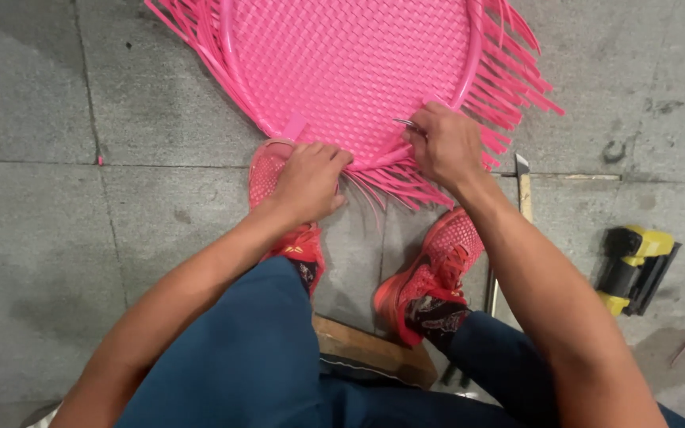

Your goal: Weaving the edges of a pink plastic basket or tray and cutting excess strands with pliers.

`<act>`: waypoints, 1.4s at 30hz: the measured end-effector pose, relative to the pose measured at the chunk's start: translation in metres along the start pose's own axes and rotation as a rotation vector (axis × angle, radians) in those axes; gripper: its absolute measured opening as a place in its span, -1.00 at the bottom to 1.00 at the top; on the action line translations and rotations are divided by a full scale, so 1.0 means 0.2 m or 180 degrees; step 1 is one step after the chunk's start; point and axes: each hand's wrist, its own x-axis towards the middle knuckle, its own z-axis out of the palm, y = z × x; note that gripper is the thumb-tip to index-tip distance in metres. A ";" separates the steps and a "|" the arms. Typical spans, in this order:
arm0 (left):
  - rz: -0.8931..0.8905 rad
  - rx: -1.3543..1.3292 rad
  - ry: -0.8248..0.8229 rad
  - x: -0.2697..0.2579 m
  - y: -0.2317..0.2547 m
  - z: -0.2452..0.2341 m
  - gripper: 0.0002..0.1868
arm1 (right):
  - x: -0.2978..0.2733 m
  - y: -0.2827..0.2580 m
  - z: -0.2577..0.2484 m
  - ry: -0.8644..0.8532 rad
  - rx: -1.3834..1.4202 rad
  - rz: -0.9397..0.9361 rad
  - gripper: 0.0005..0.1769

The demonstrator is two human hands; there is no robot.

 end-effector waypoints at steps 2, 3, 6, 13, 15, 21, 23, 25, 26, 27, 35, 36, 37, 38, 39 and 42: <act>-0.0103 -0.0102 -0.0258 0.02 0.01 -0.01 -0.36 | 0.01 0.00 -0.01 0.0079 -0.0020 0.0012 -0.87; -0.0223 -0.0203 -0.0509 0.03 0.02 -0.02 -0.36 | 0.01 0.00 -0.02 0.0148 -0.0038 0.0006 -0.90; 0.0363 -0.0406 -0.0213 0.06 0.05 0.02 -0.24 | 0.02 0.09 -0.07 0.0574 0.0011 -0.0036 -0.92; 0.0250 0.0010 -0.0262 0.06 0.07 0.14 -0.29 | -0.02 0.11 -0.19 0.0158 -0.0107 -0.0145 -0.86; 0.0124 -0.0417 -0.0545 0.08 0.08 0.08 -0.36 | -0.01 0.06 -0.20 0.0119 0.0319 -0.0072 -0.86; 0.0425 -0.0228 -0.0207 0.04 0.04 0.16 -0.57 | -0.07 -0.01 -0.04 -0.1425 -0.0443 0.0467 -0.81; 0.0422 -0.0243 -0.0239 0.05 0.04 0.16 -0.59 | -0.10 -0.04 -0.02 -0.1596 -0.0579 0.0454 -0.77; 0.0392 -0.0274 -0.0289 0.05 0.05 0.16 -0.60 | -0.14 -0.02 0.04 -0.1802 -0.0696 0.0437 -0.63; 0.0331 -0.0300 -0.0301 0.04 0.06 0.15 -0.61 | -0.16 0.00 0.08 -0.1688 -0.0703 0.0310 -0.68; 0.0269 -0.0325 -0.0313 0.03 0.07 0.14 -0.61 | -0.18 0.02 0.12 -0.1572 -0.0710 0.0184 -0.72; 0.0103 -0.0322 0.0204 0.11 0.14 0.15 -0.71 | -0.12 0.00 -0.12 -0.1627 -0.0833 0.0003 -0.65; 0.0137 -0.0249 0.0558 0.11 0.14 0.19 -0.70 | -0.12 0.00 -0.14 -0.1693 -0.0784 -0.0072 -0.71; 0.0126 -0.0248 0.0561 0.13 0.16 0.16 -0.70 | -0.11 0.00 -0.17 -0.1698 -0.0783 -0.0082 -0.71; 0.0190 -0.0804 0.0263 0.14 0.17 0.13 -0.63 | -0.10 -0.01 -0.20 -0.1840 -0.0634 -0.0208 -0.74; 0.0252 -0.1358 -0.0037 0.16 0.19 0.10 -0.55 | -0.08 -0.02 -0.23 -0.1981 -0.0485 -0.0333 -0.77; 0.0383 -0.1533 0.0160 0.15 0.12 0.20 -0.80 | -0.04 0.00 -0.28 -0.2084 0.0415 -0.0456 -0.74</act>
